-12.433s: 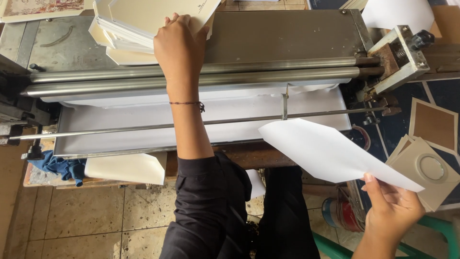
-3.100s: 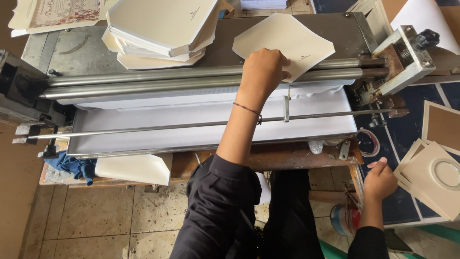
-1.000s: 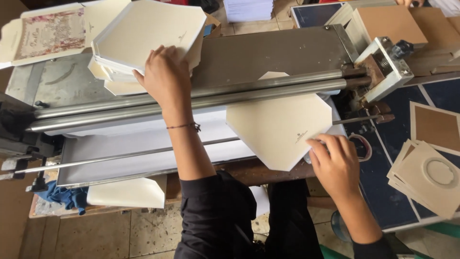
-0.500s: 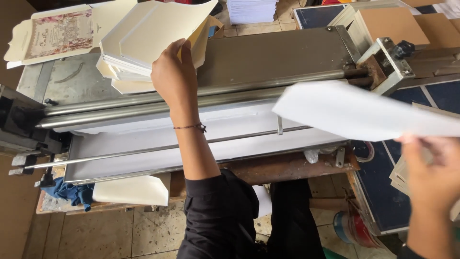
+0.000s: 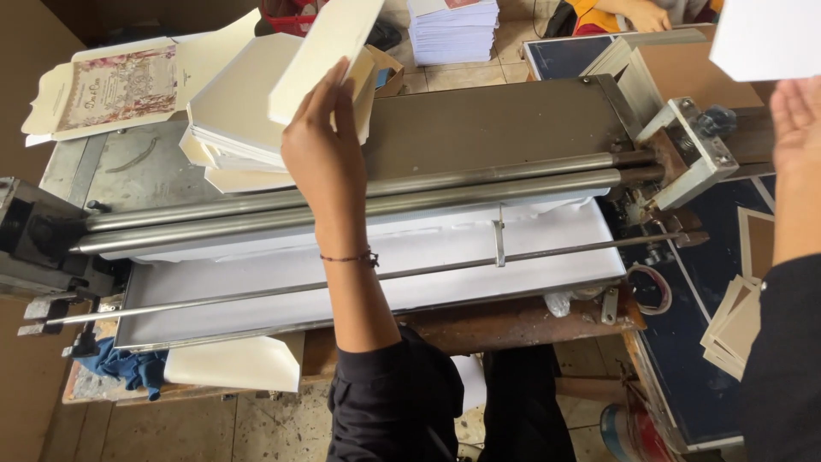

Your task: Feeding individual sheets of paper through a roller-based gluing machine and stacking them.

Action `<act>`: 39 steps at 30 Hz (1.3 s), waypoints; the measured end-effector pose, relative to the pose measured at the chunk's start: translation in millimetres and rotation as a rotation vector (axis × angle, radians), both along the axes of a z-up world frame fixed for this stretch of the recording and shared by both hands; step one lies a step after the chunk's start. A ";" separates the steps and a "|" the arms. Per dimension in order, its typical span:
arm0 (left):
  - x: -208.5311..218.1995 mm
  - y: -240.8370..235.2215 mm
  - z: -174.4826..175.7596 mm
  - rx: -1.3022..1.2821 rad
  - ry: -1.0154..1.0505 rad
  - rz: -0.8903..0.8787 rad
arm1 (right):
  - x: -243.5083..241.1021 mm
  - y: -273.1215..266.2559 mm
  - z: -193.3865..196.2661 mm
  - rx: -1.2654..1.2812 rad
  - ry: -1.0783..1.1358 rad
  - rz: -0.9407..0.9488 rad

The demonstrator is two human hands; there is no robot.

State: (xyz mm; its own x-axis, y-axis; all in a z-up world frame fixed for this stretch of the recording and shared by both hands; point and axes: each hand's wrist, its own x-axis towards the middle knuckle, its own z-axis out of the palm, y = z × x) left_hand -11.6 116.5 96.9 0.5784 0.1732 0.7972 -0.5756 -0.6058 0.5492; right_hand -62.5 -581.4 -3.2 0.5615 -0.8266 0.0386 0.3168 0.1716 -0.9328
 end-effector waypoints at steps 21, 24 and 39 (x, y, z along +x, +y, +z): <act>29.8 -110.6 -73.2 0.518 0.340 -0.294 | -298.4 200.4 -238.7 -0.865 0.517 -0.171; 36.8 -127.0 -100.4 0.632 0.422 -0.251 | -301.5 202.9 -253.0 -0.931 0.518 -0.210; -7.7 -86.3 -19.6 0.589 0.461 -0.285 | -254.2 290.9 -124.6 -1.194 0.331 -0.130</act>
